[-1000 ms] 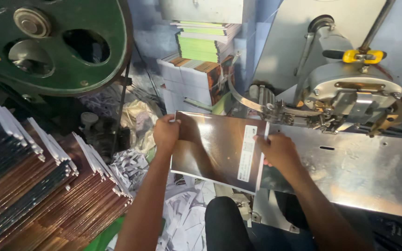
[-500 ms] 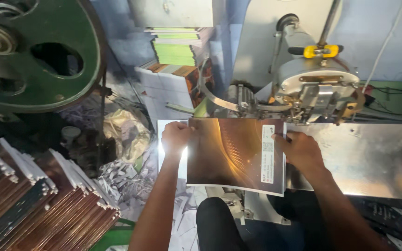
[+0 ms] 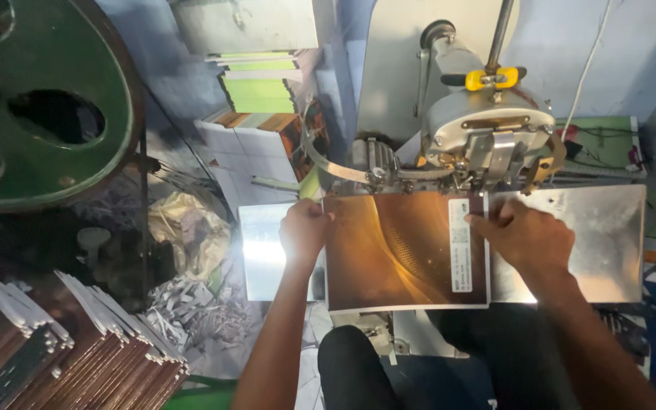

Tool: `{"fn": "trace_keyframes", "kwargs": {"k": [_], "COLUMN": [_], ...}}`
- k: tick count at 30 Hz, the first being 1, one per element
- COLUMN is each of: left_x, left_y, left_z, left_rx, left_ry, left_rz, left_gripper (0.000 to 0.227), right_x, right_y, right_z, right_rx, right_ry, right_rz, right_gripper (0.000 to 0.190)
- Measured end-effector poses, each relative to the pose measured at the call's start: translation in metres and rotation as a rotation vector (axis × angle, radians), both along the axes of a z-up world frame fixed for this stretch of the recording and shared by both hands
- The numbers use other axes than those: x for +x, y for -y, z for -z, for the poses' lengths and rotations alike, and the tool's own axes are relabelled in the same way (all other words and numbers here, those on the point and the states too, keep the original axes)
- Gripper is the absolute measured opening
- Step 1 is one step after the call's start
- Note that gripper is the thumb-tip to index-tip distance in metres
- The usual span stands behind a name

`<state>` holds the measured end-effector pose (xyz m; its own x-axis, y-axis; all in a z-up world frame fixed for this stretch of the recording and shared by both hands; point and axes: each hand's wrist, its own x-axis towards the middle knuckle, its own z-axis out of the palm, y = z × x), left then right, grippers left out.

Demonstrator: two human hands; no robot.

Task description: The person repeatedly picks up book covers, places them on a binding machine, operates the machine to bind the covers, and stacks the finished items. The person handles two types of covers: one with a space-themed design and another with a brown cover.

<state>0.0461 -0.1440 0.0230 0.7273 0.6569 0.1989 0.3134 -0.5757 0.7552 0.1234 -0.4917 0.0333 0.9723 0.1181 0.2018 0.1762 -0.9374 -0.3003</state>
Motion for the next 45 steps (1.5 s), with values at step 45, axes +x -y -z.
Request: {"fn": "trace_keyframes", "kwargs": {"k": [45], "left_x": [-0.007], "left_y": [0.108], "left_z": [0.021], "left_rx": [0.442], "left_ry": [0.157], "left_rz": [0.167], "left_gripper": [0.033], "right_x": [0.054], "right_y": [0.095], "right_z": [0.041], "right_rx": [0.11], "right_ry": [0.431], "right_rz": [-0.425], "right_gripper": [0.073]}}
